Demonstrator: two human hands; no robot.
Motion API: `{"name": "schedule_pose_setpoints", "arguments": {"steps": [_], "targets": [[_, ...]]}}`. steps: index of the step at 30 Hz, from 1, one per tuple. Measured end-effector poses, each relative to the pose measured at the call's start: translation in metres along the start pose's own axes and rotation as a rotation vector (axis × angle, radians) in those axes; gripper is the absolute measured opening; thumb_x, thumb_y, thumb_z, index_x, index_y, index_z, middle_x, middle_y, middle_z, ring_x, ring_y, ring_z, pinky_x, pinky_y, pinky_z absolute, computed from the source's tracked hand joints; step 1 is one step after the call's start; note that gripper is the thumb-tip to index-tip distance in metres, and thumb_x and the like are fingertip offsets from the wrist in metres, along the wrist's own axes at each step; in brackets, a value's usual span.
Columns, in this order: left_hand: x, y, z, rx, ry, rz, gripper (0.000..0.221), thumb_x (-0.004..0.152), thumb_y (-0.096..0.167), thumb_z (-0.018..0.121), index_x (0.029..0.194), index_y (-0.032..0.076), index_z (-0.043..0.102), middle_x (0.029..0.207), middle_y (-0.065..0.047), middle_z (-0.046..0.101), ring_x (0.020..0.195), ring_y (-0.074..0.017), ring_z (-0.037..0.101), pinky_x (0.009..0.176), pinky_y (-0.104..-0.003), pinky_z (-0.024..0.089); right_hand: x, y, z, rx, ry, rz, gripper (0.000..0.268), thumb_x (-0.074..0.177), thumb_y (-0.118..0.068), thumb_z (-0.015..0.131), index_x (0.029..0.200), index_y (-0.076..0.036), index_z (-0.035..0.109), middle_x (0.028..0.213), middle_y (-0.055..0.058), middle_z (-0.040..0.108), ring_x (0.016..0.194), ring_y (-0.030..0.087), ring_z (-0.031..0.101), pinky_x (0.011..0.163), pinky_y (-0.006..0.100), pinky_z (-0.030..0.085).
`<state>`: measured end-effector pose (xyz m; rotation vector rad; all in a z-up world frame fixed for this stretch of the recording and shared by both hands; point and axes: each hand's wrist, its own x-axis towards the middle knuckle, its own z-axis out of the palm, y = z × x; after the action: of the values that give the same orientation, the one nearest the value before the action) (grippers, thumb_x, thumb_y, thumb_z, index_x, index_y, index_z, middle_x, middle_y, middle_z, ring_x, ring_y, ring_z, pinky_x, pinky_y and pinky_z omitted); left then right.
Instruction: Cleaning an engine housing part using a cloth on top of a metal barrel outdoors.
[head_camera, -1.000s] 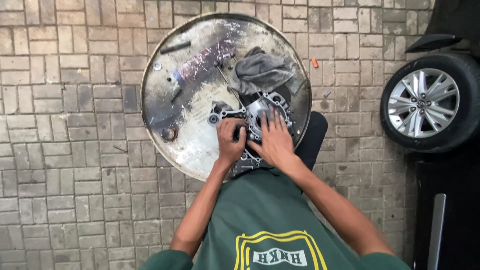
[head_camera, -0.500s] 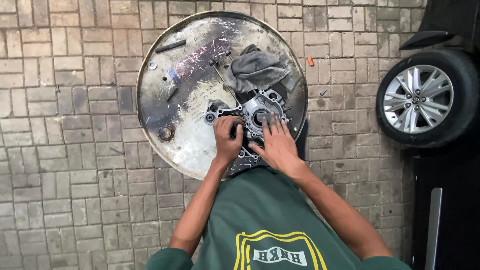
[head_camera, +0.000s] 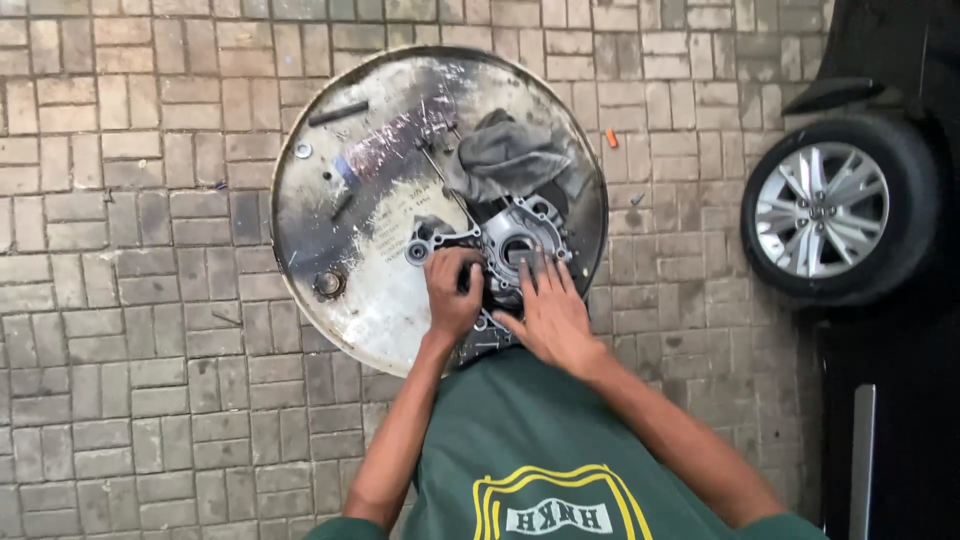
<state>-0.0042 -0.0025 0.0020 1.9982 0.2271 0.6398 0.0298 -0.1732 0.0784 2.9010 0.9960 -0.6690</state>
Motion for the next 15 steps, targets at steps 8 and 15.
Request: {"name": "schedule_pose_setpoints", "arguments": {"steps": [8,15], "targets": [[-0.004,-0.004,0.003,-0.016,0.008,-0.008,0.008,0.098,0.018,0.06,0.095,0.016,0.067,0.093,-0.002,0.07,0.097,-0.0216,0.064,0.103,-0.039,0.038,0.026,-0.007,-0.01,0.009,-0.019,0.018,0.095,0.098,-0.07,0.044,0.156,0.005,0.034,0.159,0.036,0.031,0.152,0.046,0.027,0.127,0.054,0.01],[0.004,0.006,-0.003,-0.017,0.008,-0.001,0.009,0.098,0.018,0.06,0.093,0.016,0.067,0.092,-0.001,0.07,0.097,-0.0209,0.064,0.104,-0.038,0.039,0.01,0.007,0.012,0.044,0.005,0.02,0.099,0.096,-0.074,0.044,0.156,0.004,0.033,0.157,0.035,0.035,0.147,0.045,0.037,0.126,0.053,0.015]]}}
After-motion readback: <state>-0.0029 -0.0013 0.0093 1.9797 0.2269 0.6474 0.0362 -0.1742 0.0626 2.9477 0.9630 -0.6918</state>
